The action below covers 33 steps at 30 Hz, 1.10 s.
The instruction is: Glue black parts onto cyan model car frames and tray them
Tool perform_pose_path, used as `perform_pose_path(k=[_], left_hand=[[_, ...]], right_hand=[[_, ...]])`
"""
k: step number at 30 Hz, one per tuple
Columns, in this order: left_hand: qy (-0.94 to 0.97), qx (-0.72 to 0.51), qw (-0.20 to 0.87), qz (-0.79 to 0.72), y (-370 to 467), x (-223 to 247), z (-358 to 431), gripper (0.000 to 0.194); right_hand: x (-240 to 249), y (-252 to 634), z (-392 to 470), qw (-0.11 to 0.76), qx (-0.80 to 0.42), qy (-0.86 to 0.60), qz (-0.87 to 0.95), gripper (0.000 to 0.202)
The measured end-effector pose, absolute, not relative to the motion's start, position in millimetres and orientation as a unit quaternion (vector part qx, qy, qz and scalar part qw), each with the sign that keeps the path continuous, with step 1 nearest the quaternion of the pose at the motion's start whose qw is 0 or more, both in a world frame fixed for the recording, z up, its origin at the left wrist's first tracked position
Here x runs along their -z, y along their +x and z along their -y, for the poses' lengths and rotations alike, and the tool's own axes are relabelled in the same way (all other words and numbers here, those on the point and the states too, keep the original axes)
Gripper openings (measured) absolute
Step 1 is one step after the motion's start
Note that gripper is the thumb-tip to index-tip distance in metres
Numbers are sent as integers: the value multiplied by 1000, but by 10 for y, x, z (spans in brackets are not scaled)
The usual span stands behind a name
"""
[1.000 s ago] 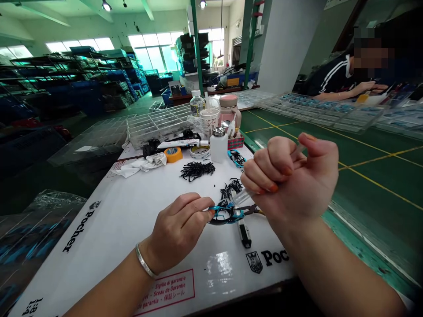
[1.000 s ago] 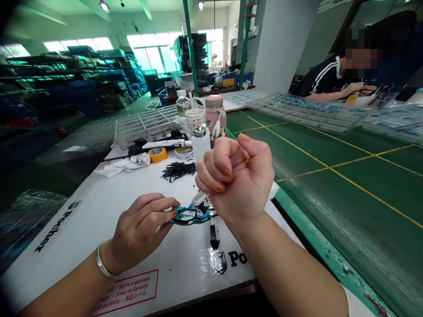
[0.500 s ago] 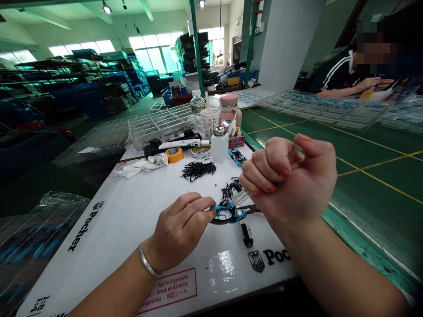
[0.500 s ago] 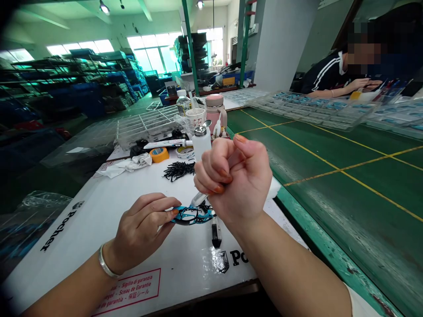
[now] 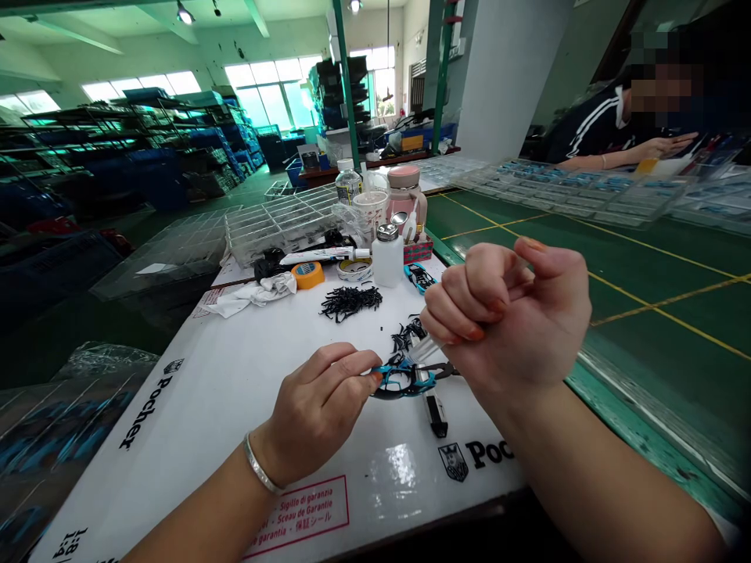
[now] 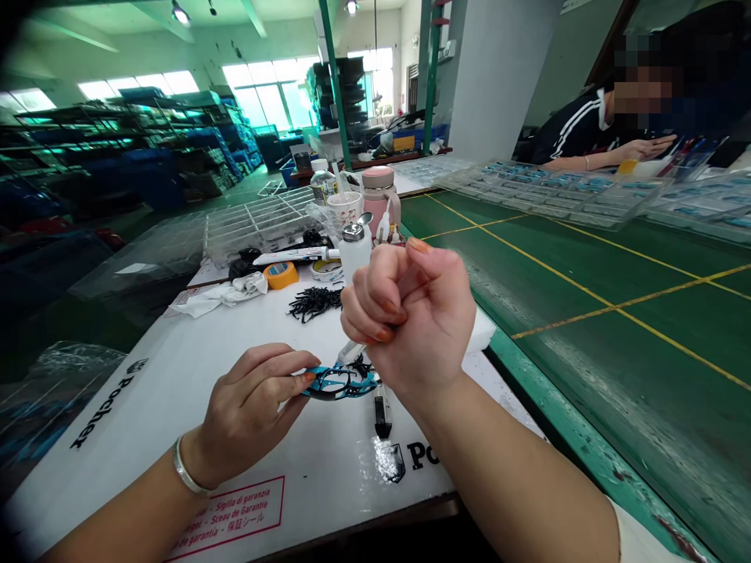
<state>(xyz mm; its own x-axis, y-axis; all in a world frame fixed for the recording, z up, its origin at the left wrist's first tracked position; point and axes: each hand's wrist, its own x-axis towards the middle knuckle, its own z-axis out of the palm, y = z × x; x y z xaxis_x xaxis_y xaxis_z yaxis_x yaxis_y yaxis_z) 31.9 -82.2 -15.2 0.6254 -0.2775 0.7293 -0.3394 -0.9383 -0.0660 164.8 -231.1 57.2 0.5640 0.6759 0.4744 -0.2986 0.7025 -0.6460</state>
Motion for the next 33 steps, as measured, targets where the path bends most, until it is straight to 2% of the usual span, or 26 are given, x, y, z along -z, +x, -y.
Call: perform_pose_path(k=[33], left_hand=[[896, -410, 29, 165, 327, 121, 816, 27]], right_hand=[[-567, 1678, 2332, 849, -279, -254, 370, 43]])
